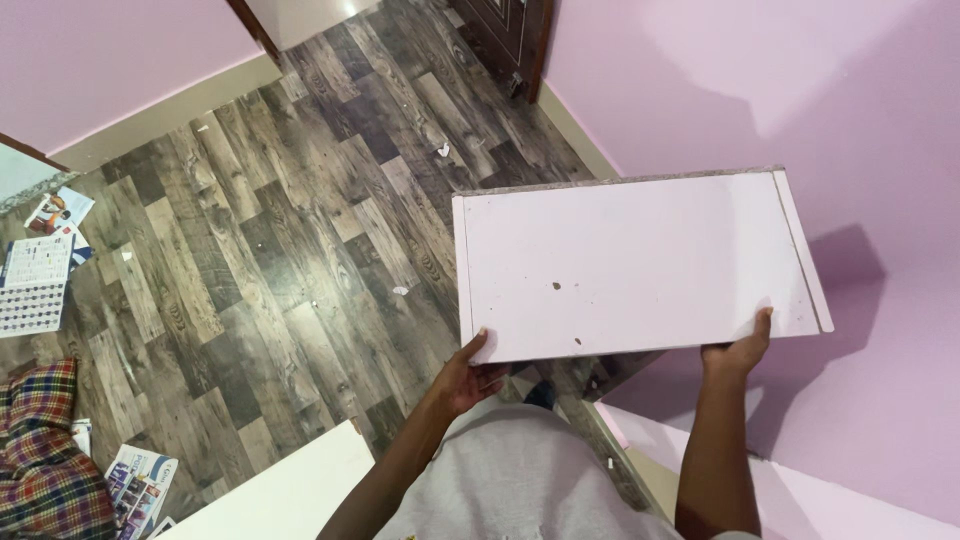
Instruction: The person moves a white rectangular storage unit across the room by sliding and lifting it by hand.
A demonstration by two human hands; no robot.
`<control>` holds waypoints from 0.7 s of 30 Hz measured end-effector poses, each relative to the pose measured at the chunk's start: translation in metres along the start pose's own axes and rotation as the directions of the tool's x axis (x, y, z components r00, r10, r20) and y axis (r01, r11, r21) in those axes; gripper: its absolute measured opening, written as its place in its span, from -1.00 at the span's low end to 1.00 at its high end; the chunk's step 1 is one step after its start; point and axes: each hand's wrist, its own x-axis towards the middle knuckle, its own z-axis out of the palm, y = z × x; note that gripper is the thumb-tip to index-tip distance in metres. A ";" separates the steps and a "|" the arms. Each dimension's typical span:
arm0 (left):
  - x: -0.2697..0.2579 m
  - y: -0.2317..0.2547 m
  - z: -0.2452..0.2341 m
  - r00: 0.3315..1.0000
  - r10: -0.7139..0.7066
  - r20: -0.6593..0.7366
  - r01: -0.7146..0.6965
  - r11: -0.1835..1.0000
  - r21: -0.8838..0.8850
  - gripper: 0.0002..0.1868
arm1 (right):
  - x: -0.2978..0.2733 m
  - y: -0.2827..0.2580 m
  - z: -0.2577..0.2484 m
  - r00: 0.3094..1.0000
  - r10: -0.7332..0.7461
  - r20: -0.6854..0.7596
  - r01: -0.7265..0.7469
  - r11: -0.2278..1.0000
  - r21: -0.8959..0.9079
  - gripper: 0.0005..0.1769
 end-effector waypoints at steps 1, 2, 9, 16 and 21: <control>0.000 -0.001 -0.001 0.994 0.065 -0.084 -0.056 0.992 0.109 -0.13 | -0.004 0.011 -0.001 0.999 -0.024 0.030 0.024 1.000 -0.014 -0.30; 0.001 -0.002 0.005 0.980 0.128 -0.154 -0.093 0.972 0.217 -0.01 | -0.009 0.019 -0.007 0.997 -0.053 0.055 0.055 0.998 -0.036 -0.27; -0.005 0.059 0.041 0.801 0.590 -0.103 -0.226 0.457 0.860 0.39 | -0.087 0.145 -0.014 0.982 0.141 -0.127 -0.171 0.947 -0.273 -0.08; 0.042 0.157 0.096 0.726 0.686 0.039 -0.368 0.341 0.865 0.27 | -0.091 0.166 -0.004 0.999 -0.033 0.021 0.037 0.962 -0.272 -0.05; 0.060 0.169 0.081 0.669 0.722 0.175 -0.551 0.325 0.769 0.25 | -0.112 0.162 0.026 0.987 -0.095 -0.129 0.054 0.955 -0.290 -0.09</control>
